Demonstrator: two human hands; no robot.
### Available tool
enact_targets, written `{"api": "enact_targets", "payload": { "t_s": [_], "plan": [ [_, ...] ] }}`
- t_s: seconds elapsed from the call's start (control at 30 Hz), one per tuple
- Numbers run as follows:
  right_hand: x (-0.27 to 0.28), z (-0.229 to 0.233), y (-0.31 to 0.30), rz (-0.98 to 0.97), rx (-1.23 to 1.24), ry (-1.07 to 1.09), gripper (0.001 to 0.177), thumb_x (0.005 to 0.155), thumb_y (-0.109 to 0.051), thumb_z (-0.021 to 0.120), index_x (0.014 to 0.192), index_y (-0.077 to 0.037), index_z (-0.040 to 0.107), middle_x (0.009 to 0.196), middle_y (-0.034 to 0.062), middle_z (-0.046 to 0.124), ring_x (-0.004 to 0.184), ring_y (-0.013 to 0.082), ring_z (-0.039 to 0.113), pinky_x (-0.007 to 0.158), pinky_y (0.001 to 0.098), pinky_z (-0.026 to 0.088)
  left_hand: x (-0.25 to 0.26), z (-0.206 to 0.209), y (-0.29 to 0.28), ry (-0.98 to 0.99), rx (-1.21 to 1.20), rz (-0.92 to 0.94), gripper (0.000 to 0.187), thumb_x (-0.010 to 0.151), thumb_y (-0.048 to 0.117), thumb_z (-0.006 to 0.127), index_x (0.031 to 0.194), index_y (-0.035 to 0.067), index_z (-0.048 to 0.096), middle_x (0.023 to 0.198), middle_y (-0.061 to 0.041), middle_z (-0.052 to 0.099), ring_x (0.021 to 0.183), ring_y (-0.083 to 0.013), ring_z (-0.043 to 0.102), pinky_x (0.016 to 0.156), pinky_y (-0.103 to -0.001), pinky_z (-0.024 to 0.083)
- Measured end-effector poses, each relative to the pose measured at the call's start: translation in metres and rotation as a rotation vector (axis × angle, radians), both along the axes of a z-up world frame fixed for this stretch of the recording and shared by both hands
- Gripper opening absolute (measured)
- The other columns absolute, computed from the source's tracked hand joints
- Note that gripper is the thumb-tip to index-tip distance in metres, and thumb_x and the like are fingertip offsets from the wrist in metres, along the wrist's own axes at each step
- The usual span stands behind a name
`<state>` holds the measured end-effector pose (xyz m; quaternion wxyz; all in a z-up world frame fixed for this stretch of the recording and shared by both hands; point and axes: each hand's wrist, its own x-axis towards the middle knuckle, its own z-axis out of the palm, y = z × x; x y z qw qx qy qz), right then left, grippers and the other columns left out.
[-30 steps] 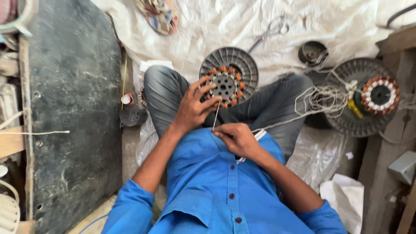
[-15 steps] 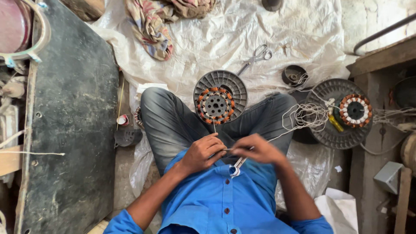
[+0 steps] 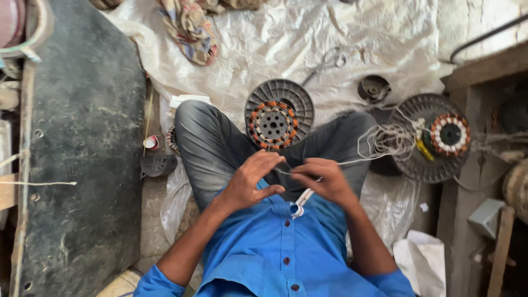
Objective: The person sits cross-legged and winds a white string around the slots of a motor stator resting on their lap. They repeatedly pull the string from a nearby spool, thread it through the stator slots, and tighten it by hand.
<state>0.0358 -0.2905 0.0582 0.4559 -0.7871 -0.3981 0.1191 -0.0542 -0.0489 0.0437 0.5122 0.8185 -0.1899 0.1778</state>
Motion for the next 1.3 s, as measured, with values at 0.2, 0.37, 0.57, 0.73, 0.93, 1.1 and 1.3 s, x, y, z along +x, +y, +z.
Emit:
{"api": "enact_targets", "payload": {
  "t_s": [0.2, 0.37, 0.57, 0.73, 0.93, 1.1, 1.3],
  "plan": [
    [0.015, 0.007, 0.016, 0.025, 0.018, -0.105, 0.013, 0.085, -0.011, 0.081, 0.096, -0.004, 0.077, 0.073, 0.0062, 0.062, 0.062, 0.0174, 0.061, 0.054, 0.0335, 0.046, -0.002, -0.011, 0.039, 0.35, -0.01, -0.038, 0.019, 0.098, 0.02, 0.069, 0.108, 0.008, 0.079, 0.073, -0.004, 0.074, 0.072, -0.0186, 0.074, 0.111, -0.045, 0.054],
    [0.034, 0.014, -0.027, -0.295, -0.1, -0.059, 0.011, 0.087, -0.009, 0.079, 0.097, -0.003, 0.076, 0.074, 0.0048, 0.064, 0.059, 0.0152, 0.06, 0.051, 0.0324, 0.046, -0.019, -0.01, 0.088, 0.491, -0.058, 0.297, 0.02, 0.096, 0.024, 0.07, 0.104, 0.006, 0.076, 0.089, -0.004, 0.076, 0.086, -0.0176, 0.074, 0.09, -0.041, 0.056],
    [0.012, 0.017, 0.002, -0.053, -0.033, -0.15, 0.012, 0.085, -0.011, 0.081, 0.094, -0.004, 0.075, 0.072, 0.006, 0.06, 0.061, 0.0191, 0.06, 0.053, 0.0351, 0.046, -0.005, 0.009, 0.049, 0.03, 0.189, 0.273, 0.04, 0.08, 0.027, 0.078, 0.11, 0.002, 0.073, 0.115, -0.024, 0.072, 0.108, -0.0411, 0.066, 0.104, -0.046, 0.046],
    [-0.006, 0.019, 0.038, 0.123, 0.04, -0.212, 0.015, 0.083, -0.014, 0.083, 0.092, -0.006, 0.075, 0.072, 0.0069, 0.059, 0.062, 0.0241, 0.061, 0.055, 0.0384, 0.048, 0.0, 0.006, 0.018, 0.269, -0.028, -0.215, 0.035, 0.091, 0.017, 0.075, 0.121, 0.0, 0.071, 0.098, -0.01, 0.076, 0.086, -0.0245, 0.076, 0.113, -0.046, 0.047],
    [0.022, 0.016, -0.006, -0.085, -0.026, -0.202, 0.013, 0.087, -0.011, 0.081, 0.097, -0.006, 0.076, 0.073, 0.0065, 0.059, 0.062, 0.0199, 0.059, 0.055, 0.0357, 0.046, -0.027, -0.025, 0.095, 0.397, -0.106, 0.097, 0.008, 0.095, 0.007, 0.068, 0.093, 0.003, 0.075, 0.085, -0.005, 0.076, 0.075, -0.0152, 0.07, 0.103, -0.04, 0.055],
    [0.038, 0.019, -0.055, -0.493, -0.052, -0.164, 0.011, 0.093, -0.008, 0.081, 0.102, -0.003, 0.076, 0.076, 0.0051, 0.064, 0.062, 0.0133, 0.056, 0.055, 0.0286, 0.042, -0.064, -0.056, 0.155, 0.346, -0.607, 0.362, 0.016, 0.107, 0.014, 0.064, 0.095, 0.005, 0.063, 0.122, -0.01, 0.062, 0.115, -0.0189, 0.059, 0.107, -0.035, 0.046],
    [0.016, 0.026, -0.016, -0.266, 0.034, -0.089, 0.009, 0.088, -0.008, 0.081, 0.095, -0.005, 0.076, 0.072, 0.0037, 0.063, 0.059, 0.0131, 0.058, 0.053, 0.0287, 0.043, -0.043, -0.026, 0.117, 0.096, -0.045, 0.83, 0.051, 0.102, 0.026, 0.074, 0.139, -0.002, 0.052, 0.142, -0.011, 0.043, 0.133, -0.0301, 0.049, 0.114, -0.041, 0.043]
  ]
}}
